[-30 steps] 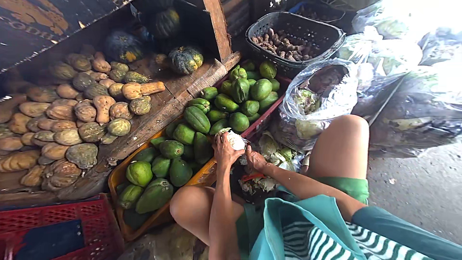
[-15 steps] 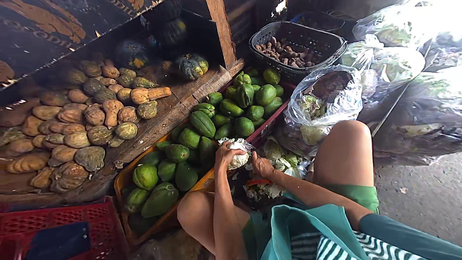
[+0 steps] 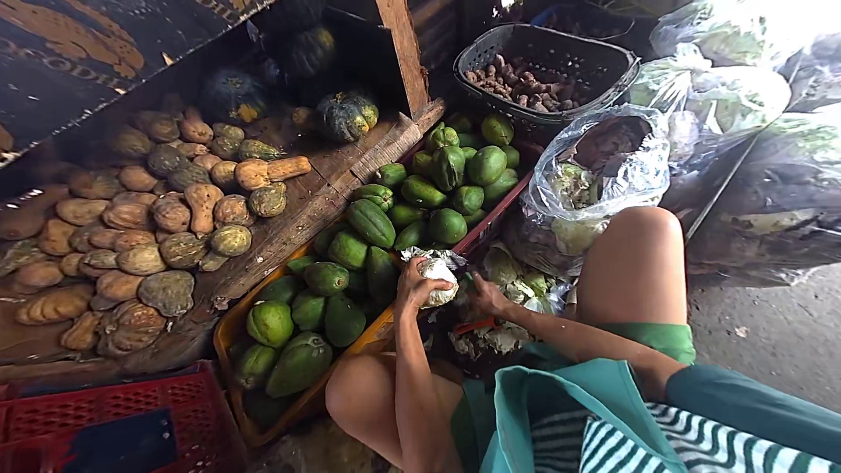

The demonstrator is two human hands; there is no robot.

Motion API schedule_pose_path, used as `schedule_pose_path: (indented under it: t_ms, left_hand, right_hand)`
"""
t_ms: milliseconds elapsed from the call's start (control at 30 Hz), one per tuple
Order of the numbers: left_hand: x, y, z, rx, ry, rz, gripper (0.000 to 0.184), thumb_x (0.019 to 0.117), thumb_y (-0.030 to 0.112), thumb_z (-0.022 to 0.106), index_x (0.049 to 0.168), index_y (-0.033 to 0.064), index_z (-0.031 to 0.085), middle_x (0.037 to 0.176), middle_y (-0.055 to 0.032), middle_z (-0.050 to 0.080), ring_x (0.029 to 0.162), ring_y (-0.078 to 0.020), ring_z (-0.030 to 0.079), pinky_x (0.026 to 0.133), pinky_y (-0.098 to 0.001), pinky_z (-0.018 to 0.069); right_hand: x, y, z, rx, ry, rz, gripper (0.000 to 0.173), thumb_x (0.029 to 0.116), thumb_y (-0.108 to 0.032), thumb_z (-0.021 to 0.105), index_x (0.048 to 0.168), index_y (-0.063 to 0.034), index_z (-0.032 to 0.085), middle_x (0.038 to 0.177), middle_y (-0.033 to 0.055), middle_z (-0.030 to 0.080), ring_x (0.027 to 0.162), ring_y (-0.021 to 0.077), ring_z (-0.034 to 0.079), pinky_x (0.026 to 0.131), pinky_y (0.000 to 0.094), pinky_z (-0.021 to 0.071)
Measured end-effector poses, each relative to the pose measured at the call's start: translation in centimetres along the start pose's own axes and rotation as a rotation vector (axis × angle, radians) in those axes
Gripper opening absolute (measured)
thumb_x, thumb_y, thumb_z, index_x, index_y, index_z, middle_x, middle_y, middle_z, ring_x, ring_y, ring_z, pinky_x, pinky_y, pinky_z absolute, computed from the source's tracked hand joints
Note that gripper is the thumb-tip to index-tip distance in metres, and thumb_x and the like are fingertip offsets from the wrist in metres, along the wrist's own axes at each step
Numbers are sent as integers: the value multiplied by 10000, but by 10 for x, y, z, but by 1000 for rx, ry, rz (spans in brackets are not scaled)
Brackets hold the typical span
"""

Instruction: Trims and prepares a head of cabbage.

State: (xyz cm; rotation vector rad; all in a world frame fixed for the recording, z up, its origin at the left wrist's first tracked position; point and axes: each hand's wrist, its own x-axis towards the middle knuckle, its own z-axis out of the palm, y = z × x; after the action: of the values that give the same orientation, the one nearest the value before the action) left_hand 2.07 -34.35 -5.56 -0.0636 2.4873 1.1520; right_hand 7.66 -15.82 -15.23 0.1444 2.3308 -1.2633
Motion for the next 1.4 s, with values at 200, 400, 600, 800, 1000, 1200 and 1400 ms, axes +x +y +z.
schedule_pose_path:
  t_ms: [200, 400, 600, 800, 1000, 1200, 1400]
  left_hand:
    - [-18, -4, 6, -508, -168, 276, 877, 554, 162, 800, 1371, -1, 526, 1285, -147, 621, 1147, -180, 618, 971, -343, 531]
    - [-13, 21, 47, -711, -269, 484, 988, 520, 207, 874, 1405, -8, 489, 1430, -192, 497, 1266, -228, 551, 1029, -377, 513]
    - [-30, 61, 90, -1015, -236, 154, 984, 750, 43, 783, 1562, 106, 230, 1393, -206, 510, 1138, -277, 619, 866, -437, 584]
    - [-33, 66, 96, -1112, -163, 223, 908, 613, 80, 749, 1439, 28, 375, 1208, -122, 620, 1018, -170, 667, 831, -360, 597]
    - [-26, 56, 97, -1052, -72, 216, 956, 659, 99, 773, 1505, 53, 330, 1339, -174, 554, 1128, -214, 625, 905, -385, 572]
    - [-26, 53, 89, -990, -44, 221, 904, 576, 140, 782, 1394, -20, 434, 1194, -155, 643, 1030, -183, 677, 859, -359, 594]
    - [-26, 57, 82, -1044, -49, 191, 826, 589, 110, 726, 1352, -15, 435, 1115, -106, 647, 958, -141, 680, 808, -331, 597]
  right_hand:
    - [-34, -2, -55, 787, 207, -118, 312, 1031, -180, 558, 1298, -21, 579, 965, 26, 660, 561, 44, 517, 504, 229, 472]
    - [-61, -10, -71, 1137, -195, -63, 319, 1016, -499, 419, 1141, -218, 505, 686, -42, 589, 470, 52, 500, 453, 221, 470]
    - [-72, -10, -79, 1243, 271, -185, 375, 973, -295, 516, 1290, -120, 419, 797, 11, 636, 494, 75, 531, 435, 239, 465]
    - [-84, -16, -109, 800, 492, -357, 298, 912, -224, 620, 1147, -42, 599, 768, -53, 653, 532, 34, 565, 488, 220, 504]
    - [-70, 6, -109, 119, 678, -585, 501, 970, -389, 613, 1157, 73, 661, 850, 91, 709, 760, 72, 664, 731, 292, 557]
    - [-70, 5, -103, -151, 862, -835, 334, 984, -201, 588, 1101, 99, 677, 807, 159, 724, 700, 137, 696, 692, 259, 570]
    - [-61, 9, -103, -305, 1022, -873, 245, 931, -92, 616, 1088, 79, 695, 769, 156, 726, 627, 197, 695, 607, 292, 577]
